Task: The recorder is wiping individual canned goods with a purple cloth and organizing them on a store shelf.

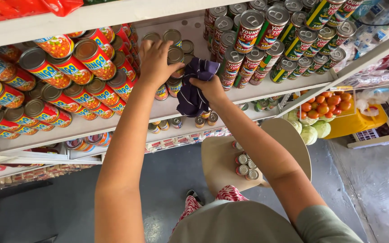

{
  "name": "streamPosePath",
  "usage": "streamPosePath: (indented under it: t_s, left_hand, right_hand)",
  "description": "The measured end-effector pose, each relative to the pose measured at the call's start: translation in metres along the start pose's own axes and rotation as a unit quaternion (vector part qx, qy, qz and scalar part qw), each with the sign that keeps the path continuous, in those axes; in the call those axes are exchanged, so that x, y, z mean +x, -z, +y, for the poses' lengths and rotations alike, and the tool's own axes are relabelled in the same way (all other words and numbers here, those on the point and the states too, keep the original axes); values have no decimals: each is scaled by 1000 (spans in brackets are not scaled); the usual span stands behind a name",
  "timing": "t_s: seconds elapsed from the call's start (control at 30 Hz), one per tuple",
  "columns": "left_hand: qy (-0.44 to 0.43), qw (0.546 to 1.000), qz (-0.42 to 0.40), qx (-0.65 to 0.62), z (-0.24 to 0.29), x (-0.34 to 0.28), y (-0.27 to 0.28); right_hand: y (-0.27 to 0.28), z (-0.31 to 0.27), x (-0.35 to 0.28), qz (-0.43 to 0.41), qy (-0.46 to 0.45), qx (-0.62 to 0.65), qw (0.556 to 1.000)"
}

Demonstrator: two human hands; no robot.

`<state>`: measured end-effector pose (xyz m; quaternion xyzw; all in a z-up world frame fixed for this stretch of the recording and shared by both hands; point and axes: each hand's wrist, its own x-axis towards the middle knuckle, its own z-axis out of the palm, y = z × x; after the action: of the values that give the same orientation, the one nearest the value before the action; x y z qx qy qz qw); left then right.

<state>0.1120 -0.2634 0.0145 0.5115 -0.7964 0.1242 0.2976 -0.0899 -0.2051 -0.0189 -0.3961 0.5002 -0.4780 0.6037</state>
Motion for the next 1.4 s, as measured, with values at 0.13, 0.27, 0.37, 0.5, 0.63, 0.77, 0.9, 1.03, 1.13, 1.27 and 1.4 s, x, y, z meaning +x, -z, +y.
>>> streamPosePath:
  t_s: [0.13, 0.27, 0.37, 0.5, 0.63, 0.77, 0.9, 1.03, 1.13, 1.27, 1.4]
  left_hand:
    - [4, 1000, -1, -16, 2, 0, 2]
    - [14, 999, 9, -40, 1, -1, 3]
    - [0, 999, 20, -50, 4, 0, 10]
    - [-3, 998, 25, -58, 2, -1, 7]
    - [-4, 998, 30, -55, 4, -1, 7]
    - [7, 998, 46, -40, 6, -5, 12]
    - [4, 999, 45, -23, 13, -10, 23]
    - [31, 990, 106, -84, 79, -36, 69]
    - [41, 970, 116, -211, 146, -91, 67]
    - [64, 960, -44, -268, 192, -216, -77]
    - [222, 871, -309, -310, 247, -335, -205]
  right_hand:
    - [-2, 4, 8, -6, 36, -21, 999]
    - [-6, 5, 14, -19, 39, -52, 998]
    - [-6, 8, 17, -10, 56, -48, 997]
    - [-6, 10, 18, -16, 61, -42, 997]
    - [-4, 9, 17, -7, 54, -69, 996]
    - [-2, 6, 11, -15, 45, -64, 997]
    - [11, 7, -16, -17, 59, -67, 996]
    - [61, 17, -59, -63, 62, -106, 990]
    - [123, 44, -83, -96, 13, -198, 976]
    - [198, 123, -90, -2, -105, -359, 927]
    - [316, 310, -96, 57, -163, -400, 900]
